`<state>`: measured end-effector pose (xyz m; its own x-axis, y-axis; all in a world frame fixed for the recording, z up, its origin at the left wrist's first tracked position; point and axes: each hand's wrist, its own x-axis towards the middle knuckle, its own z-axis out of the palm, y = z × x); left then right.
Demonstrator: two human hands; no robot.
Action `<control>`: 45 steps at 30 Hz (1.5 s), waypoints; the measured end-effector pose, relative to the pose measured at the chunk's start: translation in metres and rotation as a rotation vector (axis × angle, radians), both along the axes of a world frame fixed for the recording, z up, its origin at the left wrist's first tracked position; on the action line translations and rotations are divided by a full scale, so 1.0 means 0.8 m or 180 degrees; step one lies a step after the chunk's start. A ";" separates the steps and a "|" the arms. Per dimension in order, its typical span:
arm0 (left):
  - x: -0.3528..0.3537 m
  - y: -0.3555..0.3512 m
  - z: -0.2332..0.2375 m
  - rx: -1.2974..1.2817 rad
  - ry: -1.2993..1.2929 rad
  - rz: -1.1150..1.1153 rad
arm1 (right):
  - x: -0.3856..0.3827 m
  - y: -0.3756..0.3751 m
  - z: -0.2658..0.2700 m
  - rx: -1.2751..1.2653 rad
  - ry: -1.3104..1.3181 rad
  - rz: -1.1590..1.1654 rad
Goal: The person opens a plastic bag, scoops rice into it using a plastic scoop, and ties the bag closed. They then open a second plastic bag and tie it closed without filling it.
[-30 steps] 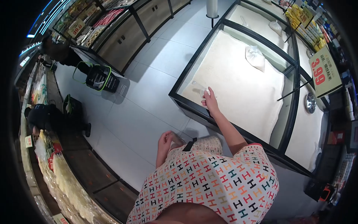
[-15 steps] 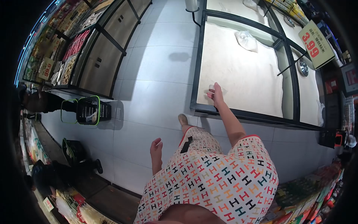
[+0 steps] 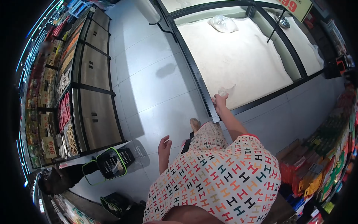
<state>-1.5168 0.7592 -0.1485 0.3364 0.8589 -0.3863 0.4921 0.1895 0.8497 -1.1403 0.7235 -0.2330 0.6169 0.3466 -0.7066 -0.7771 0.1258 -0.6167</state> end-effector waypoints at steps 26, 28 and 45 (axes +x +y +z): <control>0.188 0.292 0.129 0.0712 0.0178 -0.2747 | -0.053 -0.134 0.100 -0.3359 -0.2413 0.0508; 0.216 0.300 0.141 0.0936 0.0085 -0.2870 | -0.058 -0.128 0.107 -0.3376 -0.2451 0.0493; 0.451 0.400 0.210 0.1152 -0.0459 -0.2638 | 0.275 0.224 0.227 -0.2820 -0.4556 0.2572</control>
<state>-1.1558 1.0793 0.0195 0.9232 0.3815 -0.0470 0.2363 -0.4669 0.8522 -0.9199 0.9028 -0.0514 0.7243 0.6893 0.0181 0.6236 -0.6436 -0.4437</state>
